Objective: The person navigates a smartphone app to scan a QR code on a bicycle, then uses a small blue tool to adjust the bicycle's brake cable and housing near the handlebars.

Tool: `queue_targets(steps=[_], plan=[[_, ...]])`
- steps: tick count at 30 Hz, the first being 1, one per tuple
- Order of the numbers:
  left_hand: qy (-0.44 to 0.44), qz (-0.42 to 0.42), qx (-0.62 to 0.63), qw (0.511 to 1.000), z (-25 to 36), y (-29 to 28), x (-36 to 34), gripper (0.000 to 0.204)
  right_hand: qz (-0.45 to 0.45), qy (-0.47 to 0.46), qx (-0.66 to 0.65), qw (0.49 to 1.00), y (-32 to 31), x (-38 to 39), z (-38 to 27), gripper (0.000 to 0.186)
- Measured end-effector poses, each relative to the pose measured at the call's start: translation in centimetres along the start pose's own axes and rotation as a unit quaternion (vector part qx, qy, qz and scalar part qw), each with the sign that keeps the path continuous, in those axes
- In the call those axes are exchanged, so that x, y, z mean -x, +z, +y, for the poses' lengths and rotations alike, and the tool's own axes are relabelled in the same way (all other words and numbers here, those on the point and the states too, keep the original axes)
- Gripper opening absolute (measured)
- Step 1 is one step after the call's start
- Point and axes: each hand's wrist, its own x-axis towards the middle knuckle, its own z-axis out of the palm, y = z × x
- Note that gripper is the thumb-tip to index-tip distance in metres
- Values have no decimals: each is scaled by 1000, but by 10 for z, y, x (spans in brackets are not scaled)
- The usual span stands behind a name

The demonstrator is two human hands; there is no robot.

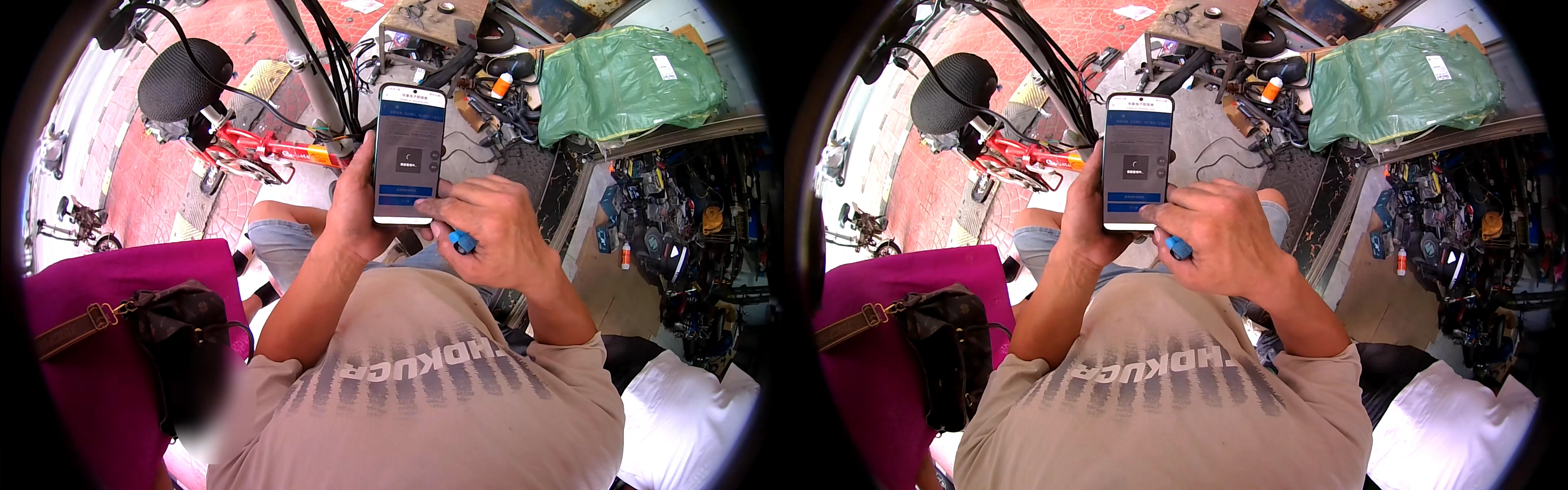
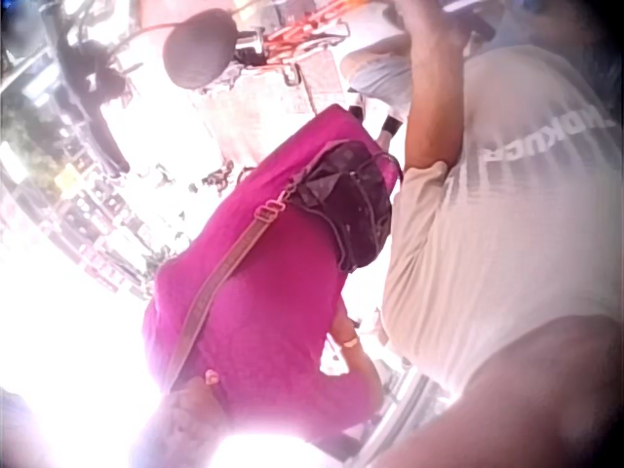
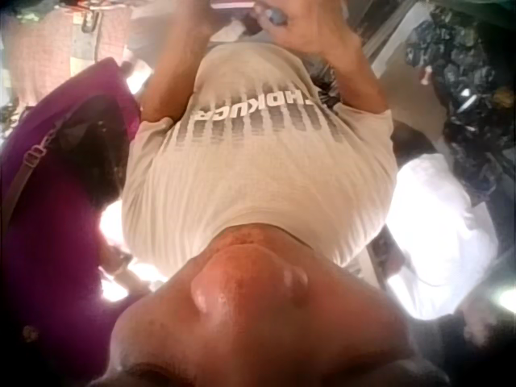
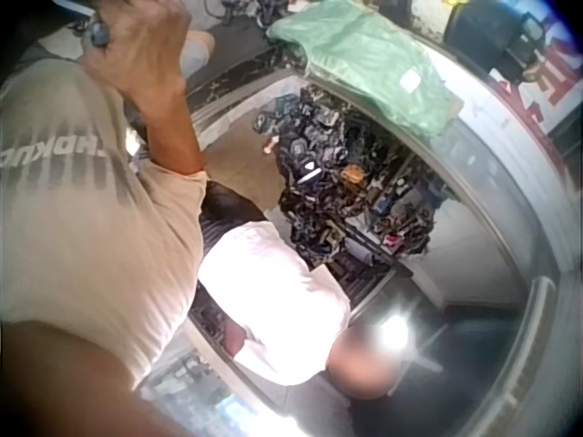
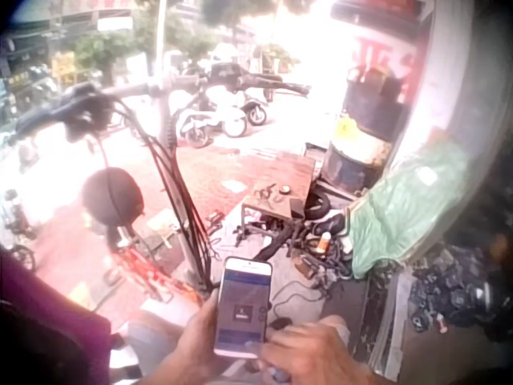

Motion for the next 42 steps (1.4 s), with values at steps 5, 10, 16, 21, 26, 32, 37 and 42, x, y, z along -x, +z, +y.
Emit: queue_targets(steps=[5, 10, 16, 21, 26, 32, 37, 42], plan=[[-9, -14, 4, 1000, 1, 0, 2, 79, 39, -10, -7, 999, 3, -1, 2, 23], [-4, -17, 7, 1000, 2, 2, 3, 79, 38, -10, -3, 999, 5, -2, 2, 23], [-8, -11, 18, 1000, 3, 0, 5, 78, 37, -3, -3, 999, 6, -2, 1, 23], [-4, 31, 24, 999, 3, 5, 6, 77, 38, -4, -2, 999, 6, -3, -1, 23], [-16, 19, -2, 1000, 3, 2, 6, 77, 31, 15, 2, 999, 4, -4, 0, 24], [19, 9, -12, 1000, 20, -11, 11, 73, 9, -11, 5, 1000, 9, -24, 2, 27], [-8, 117, -26, 993, 8, 7, -2, 74, 17, -27, 13, 999, -2, -27, 10, 31], [-60, 61, -57, 995, -3, 2, 5, 81, 32, -9, -33, 999, 3, -10, 13, 29]])
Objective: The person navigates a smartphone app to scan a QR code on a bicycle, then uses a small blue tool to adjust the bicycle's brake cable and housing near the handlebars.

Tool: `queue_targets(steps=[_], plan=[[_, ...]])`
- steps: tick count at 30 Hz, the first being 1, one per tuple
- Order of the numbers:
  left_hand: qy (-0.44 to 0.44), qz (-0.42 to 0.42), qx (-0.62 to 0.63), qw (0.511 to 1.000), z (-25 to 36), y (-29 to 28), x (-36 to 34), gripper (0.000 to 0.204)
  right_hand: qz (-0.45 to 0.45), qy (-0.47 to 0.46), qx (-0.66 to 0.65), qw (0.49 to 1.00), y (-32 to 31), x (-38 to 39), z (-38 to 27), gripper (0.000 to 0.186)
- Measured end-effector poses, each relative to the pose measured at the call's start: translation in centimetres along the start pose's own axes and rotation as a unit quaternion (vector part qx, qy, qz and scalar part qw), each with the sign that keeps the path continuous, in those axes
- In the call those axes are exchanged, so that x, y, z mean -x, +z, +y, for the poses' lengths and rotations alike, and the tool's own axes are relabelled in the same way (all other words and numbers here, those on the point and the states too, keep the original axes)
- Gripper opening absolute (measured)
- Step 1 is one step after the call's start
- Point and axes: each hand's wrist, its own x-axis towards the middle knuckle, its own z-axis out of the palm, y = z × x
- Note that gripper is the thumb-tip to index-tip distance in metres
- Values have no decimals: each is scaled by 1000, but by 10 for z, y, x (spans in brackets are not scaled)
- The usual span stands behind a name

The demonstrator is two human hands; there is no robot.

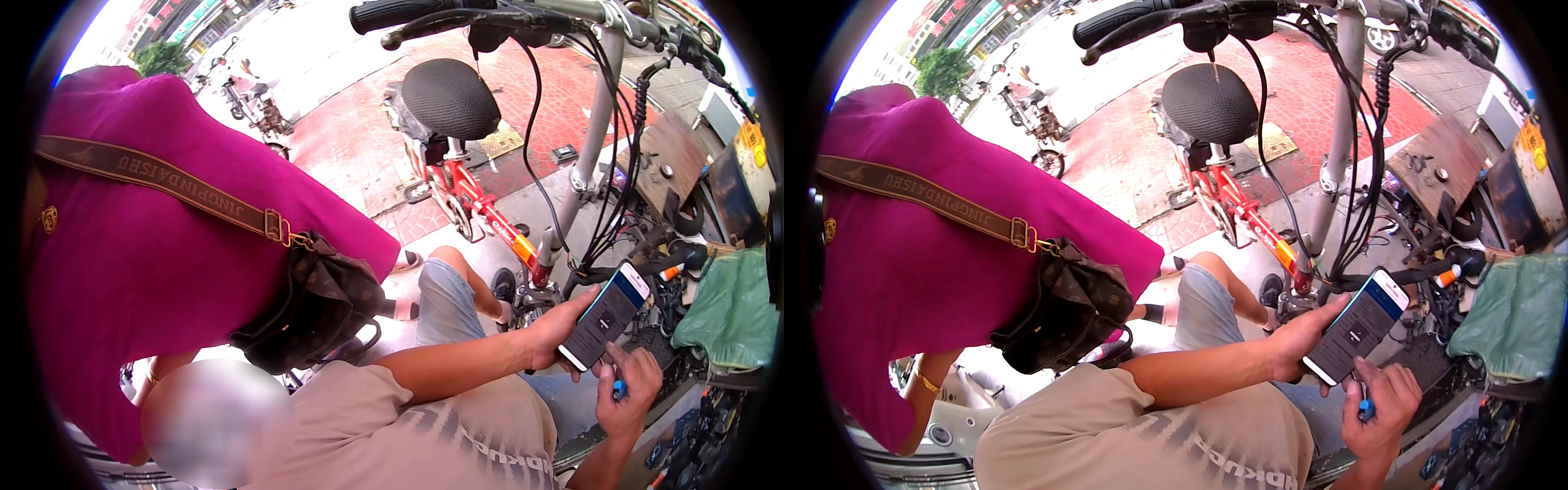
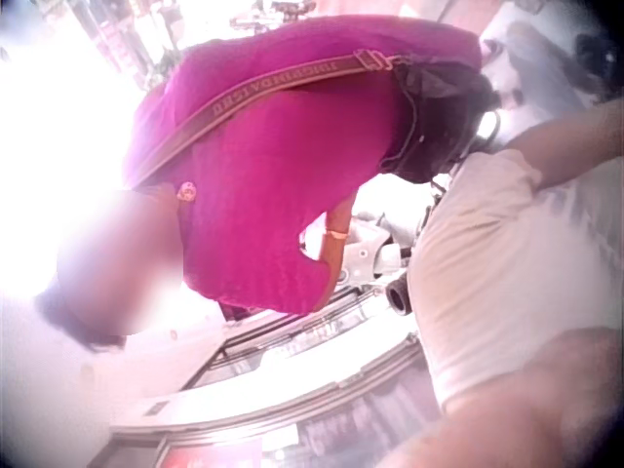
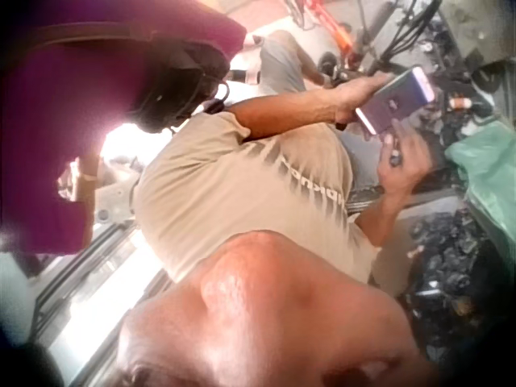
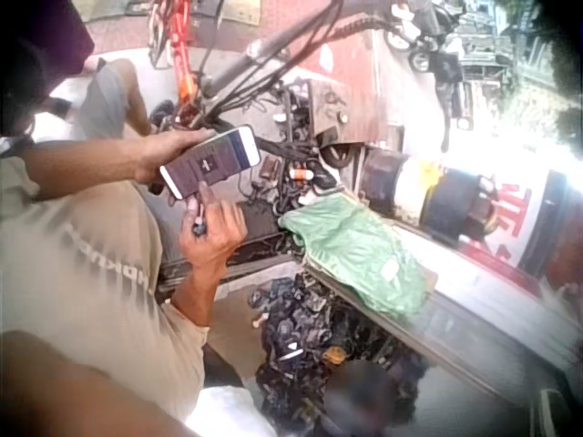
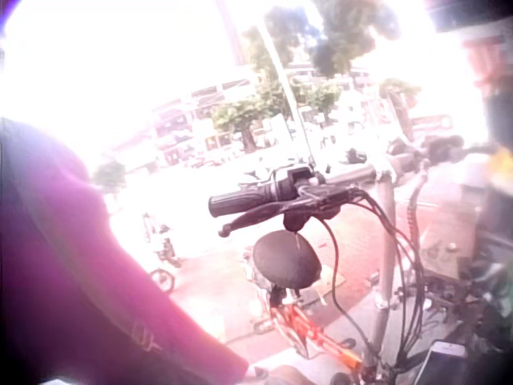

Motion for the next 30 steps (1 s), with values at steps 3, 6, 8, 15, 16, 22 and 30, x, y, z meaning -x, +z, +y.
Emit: queue_targets(steps=[3, 6, 8, 15, 16, 22, 30], plan=[[2, 16, -10, 1000, 2, 5, 3, 82, 1, 18, -34, 999, 5, 6, 10, 28], [-6, 9, -10, 1000, -7, 4, -8, 83, -4, 25, -46, 999, 0, 13, 22, 28], [-14, -31, -1, 999, -11, 3, -16, 83, 1, 41, -41, 998, -4, 18, 27, 28], [-15, -30, -23, 999, -18, 18, -25, 85, 33, 65, -52, 996, -7, 40, 42, 27], [-23, -16, -30, 999, -17, 24, -28, 87, 40, 70, -56, 995, -5, 40, 45, 26], [11, -10, 30, 999, -22, 4, -26, 79, 83, 28, -20, 996, -3, 36, 37, 22], [26, -90, 21, 995, -6, -2, -26, 74, 86, 38, -14, 996, -3, 27, 28, 23]])
